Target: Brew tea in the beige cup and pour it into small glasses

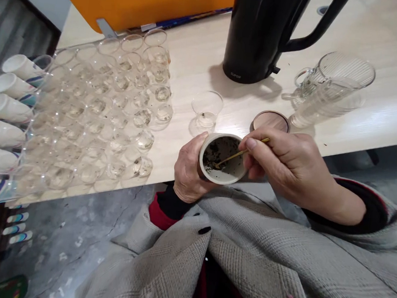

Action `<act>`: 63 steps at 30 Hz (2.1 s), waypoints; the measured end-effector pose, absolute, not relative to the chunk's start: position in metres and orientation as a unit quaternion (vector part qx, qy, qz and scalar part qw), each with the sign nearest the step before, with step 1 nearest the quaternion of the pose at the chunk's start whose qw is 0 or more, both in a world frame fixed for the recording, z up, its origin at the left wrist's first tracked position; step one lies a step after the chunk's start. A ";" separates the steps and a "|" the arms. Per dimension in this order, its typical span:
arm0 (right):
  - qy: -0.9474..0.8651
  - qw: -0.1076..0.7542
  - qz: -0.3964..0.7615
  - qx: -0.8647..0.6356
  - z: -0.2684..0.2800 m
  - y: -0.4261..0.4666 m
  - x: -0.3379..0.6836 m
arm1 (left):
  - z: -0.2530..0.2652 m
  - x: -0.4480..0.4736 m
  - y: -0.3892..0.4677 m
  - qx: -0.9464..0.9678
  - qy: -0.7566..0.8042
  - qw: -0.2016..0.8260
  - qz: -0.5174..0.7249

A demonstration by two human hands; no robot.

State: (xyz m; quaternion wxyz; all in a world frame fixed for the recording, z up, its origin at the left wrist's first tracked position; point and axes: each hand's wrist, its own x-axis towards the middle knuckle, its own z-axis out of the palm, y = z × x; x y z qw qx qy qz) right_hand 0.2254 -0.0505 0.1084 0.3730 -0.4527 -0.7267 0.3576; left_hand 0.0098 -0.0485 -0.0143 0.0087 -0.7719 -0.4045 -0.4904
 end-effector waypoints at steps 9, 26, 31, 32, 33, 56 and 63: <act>-0.773 0.392 0.241 -0.438 0.129 -0.056 0.236 | -0.013 0.011 -0.049 -0.760 -0.421 0.009 -0.495; -0.806 0.311 0.291 -0.411 0.123 -0.051 0.230 | -0.017 0.009 -0.051 -0.760 -0.440 -0.012 -0.478; -0.615 0.379 0.513 -0.464 0.109 -0.047 0.221 | -0.016 0.011 -0.049 -0.754 -0.416 0.009 -0.509; -0.583 0.393 0.541 -0.462 0.106 -0.047 0.221 | -0.015 0.011 -0.049 -0.752 -0.416 0.007 -0.511; -0.558 0.408 0.559 -0.458 0.105 -0.047 0.221 | -0.014 0.011 -0.049 -0.751 -0.417 0.004 -0.512; -0.646 0.462 0.417 -0.442 0.115 -0.048 0.225 | -0.014 0.008 -0.052 -0.742 -0.434 -0.049 -0.509; -0.801 0.356 0.342 -0.338 0.104 -0.043 0.219 | -0.013 0.010 -0.052 -0.727 -0.447 -0.055 -0.519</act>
